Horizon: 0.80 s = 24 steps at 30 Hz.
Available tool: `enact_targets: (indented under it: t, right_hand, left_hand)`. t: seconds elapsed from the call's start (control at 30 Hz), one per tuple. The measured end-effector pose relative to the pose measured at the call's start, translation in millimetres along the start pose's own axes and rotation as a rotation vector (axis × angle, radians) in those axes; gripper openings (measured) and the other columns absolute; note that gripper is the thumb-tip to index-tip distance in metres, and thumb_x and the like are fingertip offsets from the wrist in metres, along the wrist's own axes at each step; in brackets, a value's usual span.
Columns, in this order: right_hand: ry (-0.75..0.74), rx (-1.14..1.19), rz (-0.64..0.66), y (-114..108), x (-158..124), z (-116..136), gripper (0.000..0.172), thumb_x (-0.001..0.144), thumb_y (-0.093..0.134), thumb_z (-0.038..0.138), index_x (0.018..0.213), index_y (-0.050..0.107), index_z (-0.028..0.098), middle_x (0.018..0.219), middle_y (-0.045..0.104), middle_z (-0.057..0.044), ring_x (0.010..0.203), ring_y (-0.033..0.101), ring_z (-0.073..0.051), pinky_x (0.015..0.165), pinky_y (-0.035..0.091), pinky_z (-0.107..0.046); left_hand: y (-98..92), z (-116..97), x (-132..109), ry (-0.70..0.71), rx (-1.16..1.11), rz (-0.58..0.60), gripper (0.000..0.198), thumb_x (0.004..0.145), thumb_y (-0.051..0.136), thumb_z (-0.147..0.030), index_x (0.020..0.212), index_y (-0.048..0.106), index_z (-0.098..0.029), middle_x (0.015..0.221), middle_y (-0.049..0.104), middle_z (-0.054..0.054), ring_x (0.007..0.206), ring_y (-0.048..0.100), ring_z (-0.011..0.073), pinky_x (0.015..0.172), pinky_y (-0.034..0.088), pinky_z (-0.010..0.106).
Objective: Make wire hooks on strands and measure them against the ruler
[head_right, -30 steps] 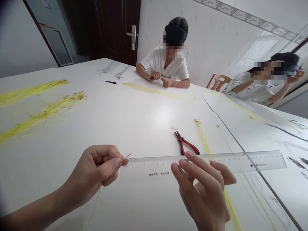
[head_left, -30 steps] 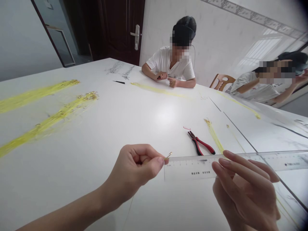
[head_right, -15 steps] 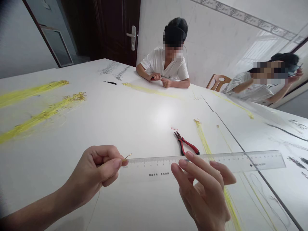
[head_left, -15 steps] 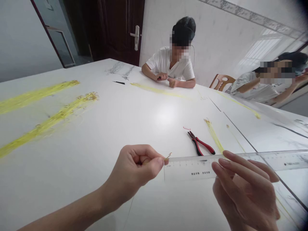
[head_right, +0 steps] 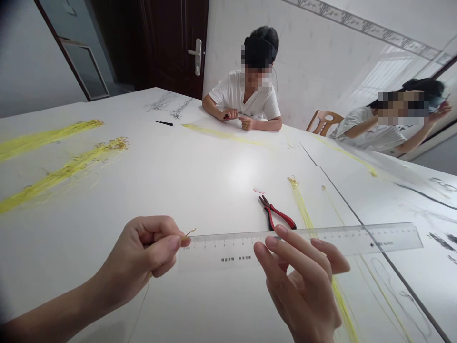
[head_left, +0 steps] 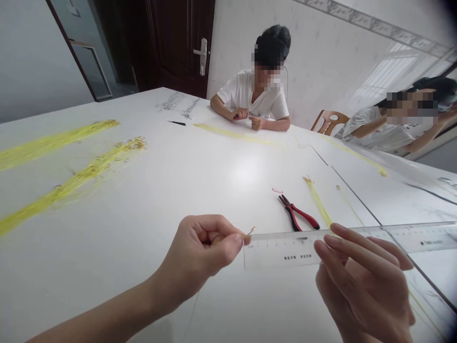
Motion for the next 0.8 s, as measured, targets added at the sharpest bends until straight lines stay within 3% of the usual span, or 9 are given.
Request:
enact_targets:
  t: [0.27,0.5,0.63,0.8]
  right_hand:
    - [-0.114,-0.007,-0.102,1.3,-4.5,-4.9,0.024,0.069,0.066,-0.005,0.065,0.062,0.019,0.076,0.061,0.005,0.073,0.064,-0.01,0.073,0.041,-0.029]
    - [0.016,-0.015,0.01,2.2,1.6,-1.9,0.023,0.07,0.066,-0.005,0.069,0.062,0.018,0.077,0.06,0.003,0.072,0.063,-0.011,0.072,0.039,-0.03]
    - [-0.119,-0.008,-0.067,-0.3,-1.2,-1.3,0.021,0.071,0.067,-0.001,0.062,0.061,0.017,0.075,0.061,0.003,0.07,0.063,-0.01,0.068,0.038,-0.029]
    - [-0.055,-0.019,-0.031,1.3,-1.0,-4.4,0.022,0.068,0.068,-0.003,0.064,0.062,0.018,0.076,0.061,0.004,0.073,0.064,-0.01,0.069,0.038,-0.028]
  left_hand:
    - [-0.6,-0.1,1.8,0.019,-0.005,0.0,0.017,0.071,0.057,-0.019,0.054,0.061,-0.02,0.038,0.027,-0.012,0.037,0.019,0.0035,0.062,0.042,0.029]
    - [-1.9,0.2,1.0,0.007,0.0,-0.004,0.017,0.071,0.057,-0.02,0.055,0.062,-0.02,0.038,0.027,-0.011,0.037,0.019,0.0038,0.05,0.033,0.025]
    - [-0.9,1.1,0.8,0.002,0.001,0.007,0.015,0.071,0.057,-0.02,0.057,0.063,-0.02,0.038,0.027,-0.011,0.037,0.018,0.004,0.046,0.027,0.024]
    - [0.5,-0.7,-0.3,0.018,-0.001,0.004,0.016,0.071,0.058,-0.019,0.055,0.062,-0.02,0.037,0.028,-0.012,0.037,0.019,0.0039,0.055,0.039,0.026]
Point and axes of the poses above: each hand's wrist, its own x-axis towards the middle knuckle, its own y-axis out of the palm, z = x × y, the point moved 5 cm from there along x, towards the middle knuckle
